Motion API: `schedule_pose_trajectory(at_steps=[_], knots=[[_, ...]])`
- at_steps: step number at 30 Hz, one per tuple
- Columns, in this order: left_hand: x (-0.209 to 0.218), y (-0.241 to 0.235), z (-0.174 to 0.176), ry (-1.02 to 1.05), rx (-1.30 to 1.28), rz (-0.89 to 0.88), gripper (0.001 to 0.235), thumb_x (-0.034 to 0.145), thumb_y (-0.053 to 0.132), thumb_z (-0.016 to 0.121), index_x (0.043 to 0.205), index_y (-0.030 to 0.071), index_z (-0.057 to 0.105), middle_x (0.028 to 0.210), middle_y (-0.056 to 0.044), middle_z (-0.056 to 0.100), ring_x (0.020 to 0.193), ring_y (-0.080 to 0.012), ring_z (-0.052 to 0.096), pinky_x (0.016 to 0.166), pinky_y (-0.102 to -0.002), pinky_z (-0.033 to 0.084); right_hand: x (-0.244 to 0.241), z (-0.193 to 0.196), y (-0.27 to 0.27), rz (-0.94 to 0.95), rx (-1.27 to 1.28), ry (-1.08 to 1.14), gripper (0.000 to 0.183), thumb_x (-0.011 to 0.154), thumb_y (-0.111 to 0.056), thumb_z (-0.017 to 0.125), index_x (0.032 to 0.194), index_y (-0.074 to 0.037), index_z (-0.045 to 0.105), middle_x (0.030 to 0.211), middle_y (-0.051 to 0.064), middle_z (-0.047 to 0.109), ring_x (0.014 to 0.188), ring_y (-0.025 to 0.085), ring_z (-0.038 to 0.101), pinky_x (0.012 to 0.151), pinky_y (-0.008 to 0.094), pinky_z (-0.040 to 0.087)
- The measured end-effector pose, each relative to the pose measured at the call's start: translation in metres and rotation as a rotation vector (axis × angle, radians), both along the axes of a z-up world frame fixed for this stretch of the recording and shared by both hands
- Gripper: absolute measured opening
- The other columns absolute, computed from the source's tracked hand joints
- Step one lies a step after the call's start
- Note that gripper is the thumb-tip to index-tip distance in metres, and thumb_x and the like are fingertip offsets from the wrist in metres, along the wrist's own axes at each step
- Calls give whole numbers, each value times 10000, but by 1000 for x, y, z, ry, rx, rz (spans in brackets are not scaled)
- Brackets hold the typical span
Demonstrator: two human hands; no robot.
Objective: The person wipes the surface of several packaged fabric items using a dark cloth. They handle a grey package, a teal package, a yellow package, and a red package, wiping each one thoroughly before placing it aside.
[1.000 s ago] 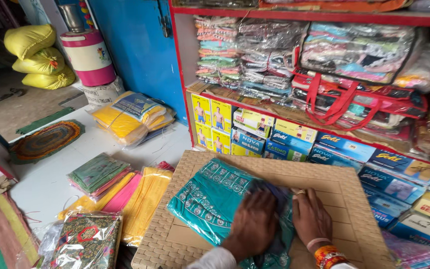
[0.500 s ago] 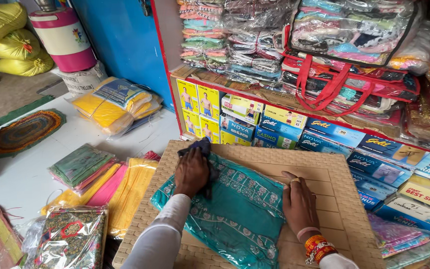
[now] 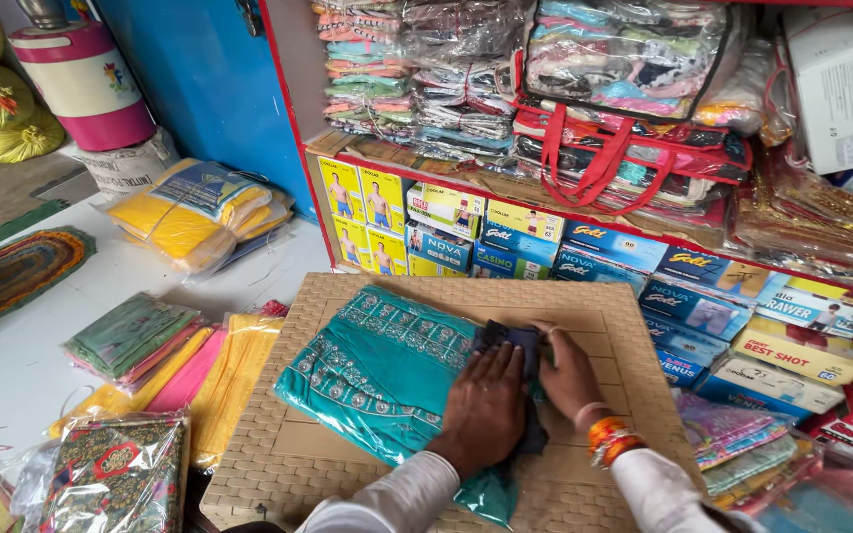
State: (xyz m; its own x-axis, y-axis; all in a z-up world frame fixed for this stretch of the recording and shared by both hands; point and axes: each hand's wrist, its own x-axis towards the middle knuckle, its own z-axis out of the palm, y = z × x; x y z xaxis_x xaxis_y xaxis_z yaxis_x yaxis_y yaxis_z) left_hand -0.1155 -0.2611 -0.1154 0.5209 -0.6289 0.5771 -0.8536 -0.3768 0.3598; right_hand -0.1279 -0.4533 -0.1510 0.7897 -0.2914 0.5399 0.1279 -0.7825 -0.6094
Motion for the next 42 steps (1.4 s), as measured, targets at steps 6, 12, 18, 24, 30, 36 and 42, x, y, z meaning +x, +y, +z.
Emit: schedule_pose_trajectory(at_steps=[6, 12, 18, 24, 30, 36, 42], knots=[[31, -7, 20, 17, 89, 164, 580, 928, 326, 590, 1392, -21, 563, 1437, -271, 549, 1341, -433, 489, 1152, -536, 301, -22, 22, -21, -280, -105, 454, 371, 905, -480, 688, 947, -113, 725, 917, 85, 768, 944, 333, 731, 841, 462, 554], [35, -23, 16, -111, 128, -28, 602, 893, 270, 593, 1419, -20, 551, 1469, -248, 547, 1368, -405, 485, 1166, -519, 301, -5, 12, -11, -468, -39, 303, 292, 901, -416, 693, 956, -128, 698, 798, 120, 736, 871, 368, 700, 836, 538, 509], [17, -12, 15, -183, 117, -160, 597, 870, 179, 590, 1419, -54, 564, 1485, -241, 572, 1405, -389, 518, 1212, -491, 331, 5, 0, -8, -520, -223, 357, 198, 845, -237, 666, 1014, -134, 659, 871, 127, 713, 950, 352, 668, 878, 544, 484], [-28, 30, 28, -19, 193, -326, 576, 867, 173, 612, 1373, -99, 566, 1415, -281, 591, 1355, -404, 541, 1217, -495, 346, 2, -2, -1, -550, -301, 300, 258, 936, -367, 658, 1007, -120, 629, 899, 148, 701, 960, 360, 645, 861, 546, 462], [-39, 78, 19, 30, 96, -295, 525, 935, 112, 541, 1429, -66, 529, 1449, -255, 586, 1390, -380, 538, 1248, -494, 329, -4, 5, 7, -503, -479, 258, 162, 972, -289, 576, 1046, -150, 616, 1047, 54, 724, 1043, 287, 644, 867, 520, 449], [47, 149, 2, -59, -67, 166, 571, 943, 107, 465, 1490, -55, 433, 1501, -274, 505, 1422, -414, 442, 1237, -469, 250, -7, 33, 27, -553, -411, 351, 225, 967, -258, 609, 1174, -170, 612, 1162, 67, 678, 1132, 272, 618, 942, 514, 443], [66, 166, 1, -58, -63, 401, 483, 977, 168, 489, 1421, -24, 483, 1464, -265, 516, 1411, -441, 431, 1220, -536, 223, 2, 45, 74, -275, -303, 22, 389, 979, -198, 584, 1353, -105, 529, 1351, 172, 538, 1276, 349, 528, 1079, 474, 417]])
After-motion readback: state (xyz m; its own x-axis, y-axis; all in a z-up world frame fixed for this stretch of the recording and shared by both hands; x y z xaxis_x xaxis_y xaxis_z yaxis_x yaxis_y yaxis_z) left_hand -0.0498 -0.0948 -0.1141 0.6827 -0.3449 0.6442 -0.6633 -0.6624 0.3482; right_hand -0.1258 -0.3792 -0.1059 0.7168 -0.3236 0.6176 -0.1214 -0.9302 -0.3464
